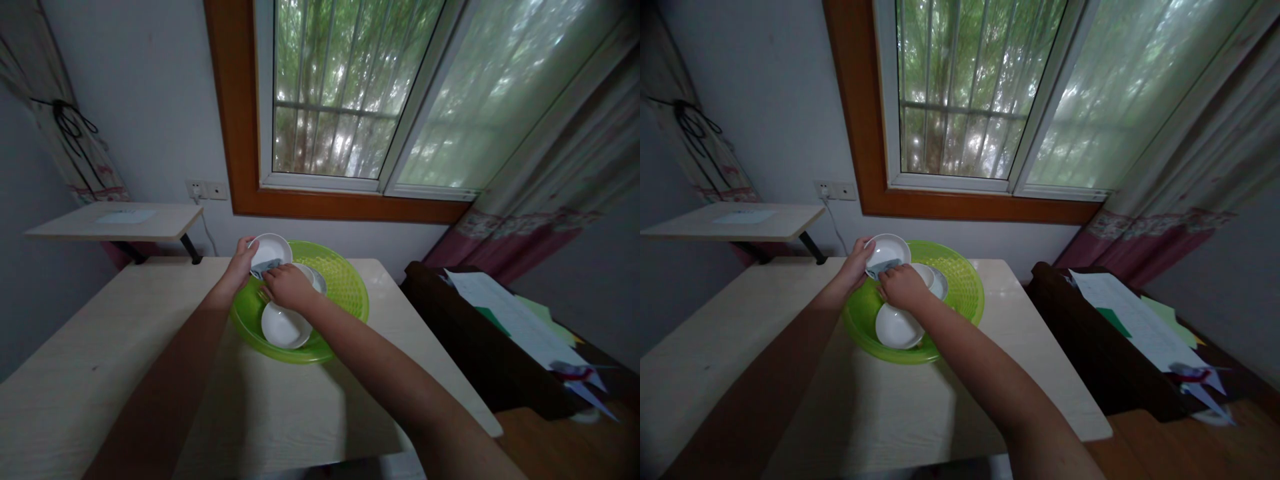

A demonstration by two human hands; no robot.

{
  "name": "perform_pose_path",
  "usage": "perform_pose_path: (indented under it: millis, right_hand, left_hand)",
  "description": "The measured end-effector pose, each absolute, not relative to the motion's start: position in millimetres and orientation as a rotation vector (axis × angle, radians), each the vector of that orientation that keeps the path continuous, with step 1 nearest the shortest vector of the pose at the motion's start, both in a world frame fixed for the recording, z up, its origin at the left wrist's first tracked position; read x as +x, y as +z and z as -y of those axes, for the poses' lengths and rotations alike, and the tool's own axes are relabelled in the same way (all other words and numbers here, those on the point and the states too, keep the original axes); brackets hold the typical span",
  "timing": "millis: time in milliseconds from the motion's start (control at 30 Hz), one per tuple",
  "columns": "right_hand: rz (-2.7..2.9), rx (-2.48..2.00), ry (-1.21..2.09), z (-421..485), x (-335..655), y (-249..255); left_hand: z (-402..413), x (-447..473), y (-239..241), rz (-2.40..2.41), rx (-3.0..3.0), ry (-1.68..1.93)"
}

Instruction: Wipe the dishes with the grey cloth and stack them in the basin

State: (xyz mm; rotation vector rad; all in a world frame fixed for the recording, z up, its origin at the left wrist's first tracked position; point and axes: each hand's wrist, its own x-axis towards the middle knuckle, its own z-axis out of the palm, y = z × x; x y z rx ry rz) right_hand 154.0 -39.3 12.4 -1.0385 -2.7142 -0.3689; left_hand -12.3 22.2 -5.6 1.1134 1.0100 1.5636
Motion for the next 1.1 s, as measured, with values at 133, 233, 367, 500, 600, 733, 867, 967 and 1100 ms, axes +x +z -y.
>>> perform_pose_path:
  millis: [133,233,367,500,600,733,867,967,1100]
  right_hand:
    - [2.686,-0.913,-0.204,37.4,156.4,5.7]
    - [2.658,-0.849,-0.185,34.3,158.6,4.2]
    - [2.647,-1.02,-0.266,33.5,154.0,7.2]
    - [2.707,-1.072,-0.39,35.1,153.2,11.5]
    - [2.761,-1.014,-0.458,34.2,161.2,16.0]
    - [2.784,-0.947,-0.549,31.5,171.5,22.7]
    - [2.772,-0.994,-0.57,32.1,171.4,24.3]
    - [2.767,-1.038,-0.531,32.7,167.6,20.7]
    - [2.77,-1.048,-0.34,31.9,163.6,11.2]
  left_hand:
    - [-24.4,-11.3,-9.3,-1.023,1.201,1.543]
    - [-22.2,-9.6,-7.7,-0.984,1.223,1.547]
    - [-17.7,-6.5,-3.3,-0.901,1.188,1.481]
    - [-15.5,-7.2,0.9,-0.833,1.119,1.432]
    - [-16.0,-10.3,4.1,-0.835,1.01,1.465]
    - [-17.2,-11.7,7.4,-0.788,0.934,1.484]
    - [-17.9,-9.1,6.9,-0.764,0.96,1.455]
    - [-18.3,-8.1,3.9,-0.792,0.999,1.482]
    - [-20.4,-8.5,-1.9,-0.909,1.053,1.503]
